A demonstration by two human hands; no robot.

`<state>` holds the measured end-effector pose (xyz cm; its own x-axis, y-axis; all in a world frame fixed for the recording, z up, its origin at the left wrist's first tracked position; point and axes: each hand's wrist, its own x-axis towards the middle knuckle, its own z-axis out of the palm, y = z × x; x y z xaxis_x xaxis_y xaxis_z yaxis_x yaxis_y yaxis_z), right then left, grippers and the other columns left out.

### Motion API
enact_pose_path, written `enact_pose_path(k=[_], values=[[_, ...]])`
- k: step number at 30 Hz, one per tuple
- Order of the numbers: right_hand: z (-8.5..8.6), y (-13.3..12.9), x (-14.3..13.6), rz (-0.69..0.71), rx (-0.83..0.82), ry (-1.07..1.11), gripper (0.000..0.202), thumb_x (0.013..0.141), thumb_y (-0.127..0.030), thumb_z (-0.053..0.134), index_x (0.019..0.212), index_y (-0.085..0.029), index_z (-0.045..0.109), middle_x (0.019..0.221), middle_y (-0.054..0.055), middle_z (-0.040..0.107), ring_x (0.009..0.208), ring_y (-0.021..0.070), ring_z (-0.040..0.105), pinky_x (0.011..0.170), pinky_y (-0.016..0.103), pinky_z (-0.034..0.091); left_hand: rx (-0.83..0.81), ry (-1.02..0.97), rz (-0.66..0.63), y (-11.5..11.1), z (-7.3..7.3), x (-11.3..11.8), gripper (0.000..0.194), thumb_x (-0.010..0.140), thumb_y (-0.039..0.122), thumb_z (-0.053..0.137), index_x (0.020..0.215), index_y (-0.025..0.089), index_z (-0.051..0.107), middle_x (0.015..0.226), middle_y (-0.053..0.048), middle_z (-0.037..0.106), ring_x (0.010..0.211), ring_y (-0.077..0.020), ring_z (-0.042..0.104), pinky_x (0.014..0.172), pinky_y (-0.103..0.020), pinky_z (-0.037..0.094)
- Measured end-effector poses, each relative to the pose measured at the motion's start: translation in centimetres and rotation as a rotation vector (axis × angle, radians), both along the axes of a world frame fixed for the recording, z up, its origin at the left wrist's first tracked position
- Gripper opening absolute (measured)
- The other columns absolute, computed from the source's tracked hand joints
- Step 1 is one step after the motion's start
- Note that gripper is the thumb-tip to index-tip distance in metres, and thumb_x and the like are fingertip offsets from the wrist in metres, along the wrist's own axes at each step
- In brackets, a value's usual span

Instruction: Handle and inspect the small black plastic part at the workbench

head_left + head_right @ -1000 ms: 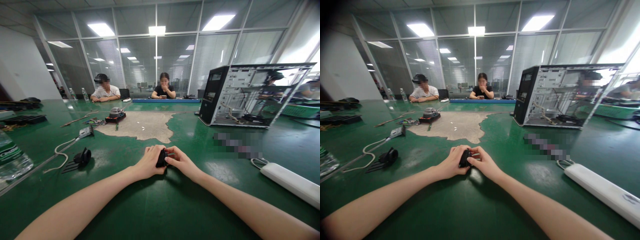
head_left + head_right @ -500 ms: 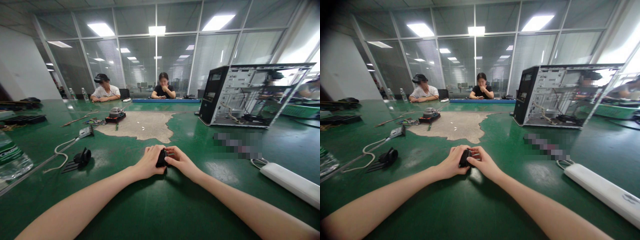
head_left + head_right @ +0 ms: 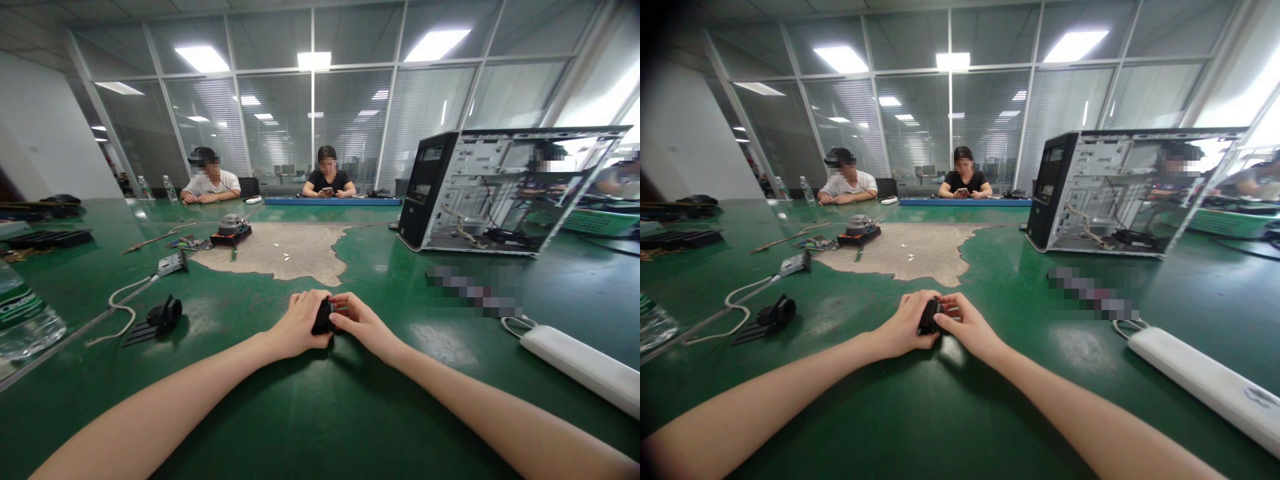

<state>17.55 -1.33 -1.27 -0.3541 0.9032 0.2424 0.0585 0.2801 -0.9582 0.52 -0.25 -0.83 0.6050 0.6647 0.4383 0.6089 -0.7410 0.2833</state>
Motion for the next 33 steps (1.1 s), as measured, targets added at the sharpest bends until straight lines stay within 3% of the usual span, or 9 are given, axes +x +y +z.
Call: enact_pose_path(k=[7, 12, 17, 22, 28, 33], values=[[0.41, -0.47, 0.13, 0.060, 0.029, 0.024, 0.027, 0.069, -0.029, 0.064, 0.089, -0.022, 0.047, 0.093, 0.000, 0.051, 0.091, 0.0160, 0.053, 0.073, 0.029, 0.045, -0.012, -0.007, -0.004, -0.06, 0.05, -0.05, 0.056, 0.063, 0.025, 0.058, 0.111, 0.022, 0.032, 0.103, -0.005, 0.048, 0.095, -0.0236, 0.046, 0.084, -0.038, 0.030], [0.13, -0.26, 0.00, 0.009, 0.023, 0.012, 0.022, 0.075, -0.033, 0.057, 0.090, -0.021, 0.047, 0.089, 0.000, 0.052, 0.077, 0.0119, 0.054, 0.070, 0.028, 0.045, 0.000, -0.003, -0.001, -0.03, -0.05, -0.02, 0.055, 0.063, 0.025, 0.058, 0.111, 0.022, 0.032, 0.103, -0.005, 0.047, 0.095, -0.0230, 0.046, 0.083, -0.037, 0.030], [0.09, -0.16, -0.07, -0.010, -0.011, -0.004, 0.028, 0.073, -0.034, 0.058, 0.095, -0.021, 0.047, 0.093, 0.003, 0.053, 0.084, 0.0145, 0.054, 0.073, 0.031, 0.046, -0.005, -0.007, -0.005, -0.03, 0.00, 0.00, 0.056, 0.063, 0.025, 0.059, 0.112, 0.022, 0.032, 0.103, -0.005, 0.048, 0.096, -0.0233, 0.046, 0.084, -0.038, 0.029], [0.34, -0.43, 0.04, 0.048, 0.030, 0.013, 0.027, 0.069, -0.030, 0.063, 0.088, -0.021, 0.047, 0.092, 0.000, 0.052, 0.091, 0.0162, 0.053, 0.073, 0.029, 0.046, -0.009, -0.005, -0.006, -0.08, 0.08, -0.02, 0.056, 0.063, 0.025, 0.059, 0.111, 0.022, 0.032, 0.105, -0.006, 0.047, 0.097, -0.0241, 0.045, 0.084, -0.038, 0.030], [0.26, -0.30, -0.06, 0.007, 0.022, 0.021, 0.022, 0.072, -0.033, 0.060, 0.085, -0.020, 0.048, 0.086, 0.000, 0.052, 0.079, 0.0138, 0.054, 0.071, 0.030, 0.045, 0.003, -0.002, -0.003, -0.08, 0.02, 0.00, 0.056, 0.064, 0.025, 0.059, 0.112, 0.022, 0.031, 0.106, -0.006, 0.047, 0.098, -0.0239, 0.045, 0.085, -0.038, 0.030], [0.07, -0.08, 0.01, -0.010, -0.019, 0.004, 0.029, 0.071, -0.033, 0.061, 0.093, -0.020, 0.047, 0.093, 0.003, 0.052, 0.087, 0.0160, 0.054, 0.076, 0.033, 0.045, -0.003, 0.005, -0.001, -0.11, 0.15, -0.02, 0.056, 0.063, 0.025, 0.060, 0.112, 0.022, 0.032, 0.104, -0.006, 0.048, 0.096, -0.0235, 0.046, 0.085, -0.039, 0.030]])
